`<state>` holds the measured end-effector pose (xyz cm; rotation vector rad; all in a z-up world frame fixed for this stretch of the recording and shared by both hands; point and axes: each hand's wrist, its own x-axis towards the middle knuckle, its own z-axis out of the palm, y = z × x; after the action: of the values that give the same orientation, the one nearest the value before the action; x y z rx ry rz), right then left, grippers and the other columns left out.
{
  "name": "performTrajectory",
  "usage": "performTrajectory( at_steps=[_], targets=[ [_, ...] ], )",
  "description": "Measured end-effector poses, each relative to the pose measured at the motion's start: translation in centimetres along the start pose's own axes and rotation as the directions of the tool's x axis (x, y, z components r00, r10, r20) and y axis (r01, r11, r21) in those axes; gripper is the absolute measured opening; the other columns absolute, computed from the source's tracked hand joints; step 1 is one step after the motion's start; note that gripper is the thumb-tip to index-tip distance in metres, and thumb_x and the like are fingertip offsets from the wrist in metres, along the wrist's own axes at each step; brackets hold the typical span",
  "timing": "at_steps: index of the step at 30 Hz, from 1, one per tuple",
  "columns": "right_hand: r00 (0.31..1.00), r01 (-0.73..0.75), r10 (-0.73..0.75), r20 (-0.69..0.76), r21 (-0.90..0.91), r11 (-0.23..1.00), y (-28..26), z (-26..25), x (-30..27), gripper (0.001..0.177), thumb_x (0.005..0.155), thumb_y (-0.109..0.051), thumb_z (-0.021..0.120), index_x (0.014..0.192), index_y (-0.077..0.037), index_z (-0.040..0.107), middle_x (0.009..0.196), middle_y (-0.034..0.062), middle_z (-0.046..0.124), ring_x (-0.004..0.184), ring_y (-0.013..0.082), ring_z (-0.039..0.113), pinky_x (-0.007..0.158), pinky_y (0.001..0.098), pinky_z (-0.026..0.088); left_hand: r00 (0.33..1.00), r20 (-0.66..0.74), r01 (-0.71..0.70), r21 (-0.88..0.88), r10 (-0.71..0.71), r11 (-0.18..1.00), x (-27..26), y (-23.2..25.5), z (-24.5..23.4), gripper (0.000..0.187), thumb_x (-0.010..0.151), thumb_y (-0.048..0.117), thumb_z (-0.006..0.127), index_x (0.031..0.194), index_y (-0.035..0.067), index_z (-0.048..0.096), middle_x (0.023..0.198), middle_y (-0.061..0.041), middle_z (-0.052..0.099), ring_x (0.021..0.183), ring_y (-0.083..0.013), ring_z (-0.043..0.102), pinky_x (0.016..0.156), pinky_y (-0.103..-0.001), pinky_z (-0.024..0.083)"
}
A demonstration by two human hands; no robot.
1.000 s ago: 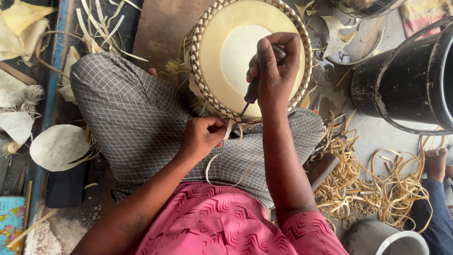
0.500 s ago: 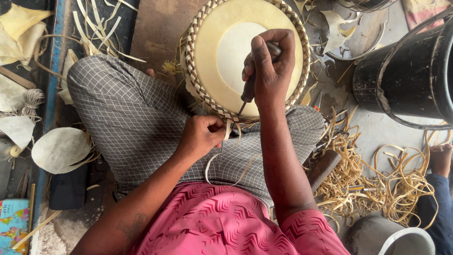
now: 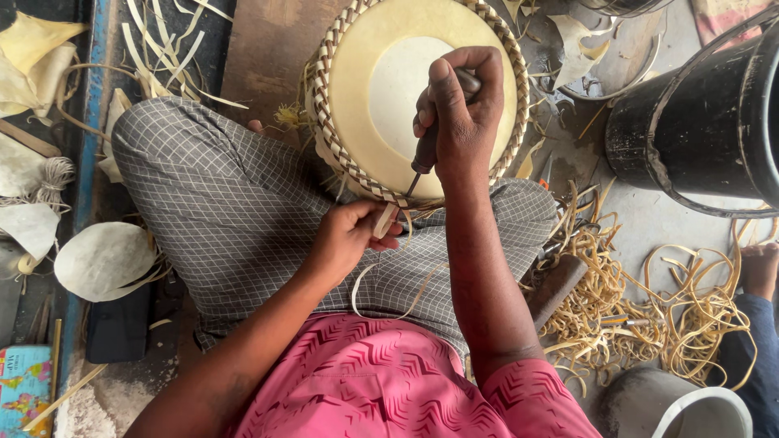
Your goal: The person repairs a percussion instrument by hand using a tool to tighten and trim material around the drum head.
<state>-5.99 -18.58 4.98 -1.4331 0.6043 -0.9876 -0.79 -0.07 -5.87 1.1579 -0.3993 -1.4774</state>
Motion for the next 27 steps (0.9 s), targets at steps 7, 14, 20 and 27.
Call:
performTrajectory(
  at_steps=[7,14,20,27],
  targets=[
    [1.000,-0.015,0.015,-0.003,0.021,1.000,0.1,-0.1,0.0,0.023,0.111,-0.022,0.066,0.112,-0.006,0.050,0.076,0.0007,0.051,0.063,0.0099,0.055,0.054,0.0265,0.048,0.974,0.029,-0.224,-0.035,0.225,0.974,-3.4,0.7,-0.5,0.034,0.097,0.017,0.068,0.123,-0.003,0.060,0.103,-0.011,0.074,0.085,-0.0182,0.077,0.076,-0.031,0.067],
    [1.000,0.004,-0.004,-0.003,0.018,1.000,0.0,0.0,-0.1,0.022,0.110,-0.022,0.066,0.112,-0.007,0.050,0.076,0.0008,0.051,0.062,0.0105,0.056,0.054,0.0267,0.049,0.963,-0.134,-0.201,0.221,0.234,0.954,-3.0,1.0,1.7,0.011,0.095,0.009,0.072,0.100,-0.001,0.071,0.076,-0.006,0.072,0.067,-0.0096,0.071,0.060,-0.024,0.060],
    [0.999,-0.042,0.041,0.014,0.074,0.996,0.0,-0.1,0.0,0.021,0.111,-0.018,0.066,0.112,-0.006,0.049,0.078,0.0025,0.051,0.058,0.0093,0.053,0.050,0.0244,0.047,0.937,-0.141,-0.261,0.328,0.320,0.908,-2.1,0.8,2.0,0.007,0.094,0.006,0.072,0.096,-0.001,0.070,0.074,-0.004,0.072,0.065,-0.0088,0.071,0.057,-0.024,0.057],
    [0.988,0.022,-0.078,0.135,0.374,0.927,-0.2,-1.0,-0.1,0.020,0.111,-0.017,0.065,0.113,-0.006,0.049,0.077,0.0049,0.052,0.053,0.0088,0.047,0.045,0.0232,0.043,0.717,0.101,-0.471,0.800,0.690,0.372,-3.8,4.7,1.9,0.032,0.090,0.026,0.081,0.105,0.003,0.064,0.086,-0.008,0.070,0.072,-0.0206,0.070,0.061,-0.032,0.055]
  ],
)
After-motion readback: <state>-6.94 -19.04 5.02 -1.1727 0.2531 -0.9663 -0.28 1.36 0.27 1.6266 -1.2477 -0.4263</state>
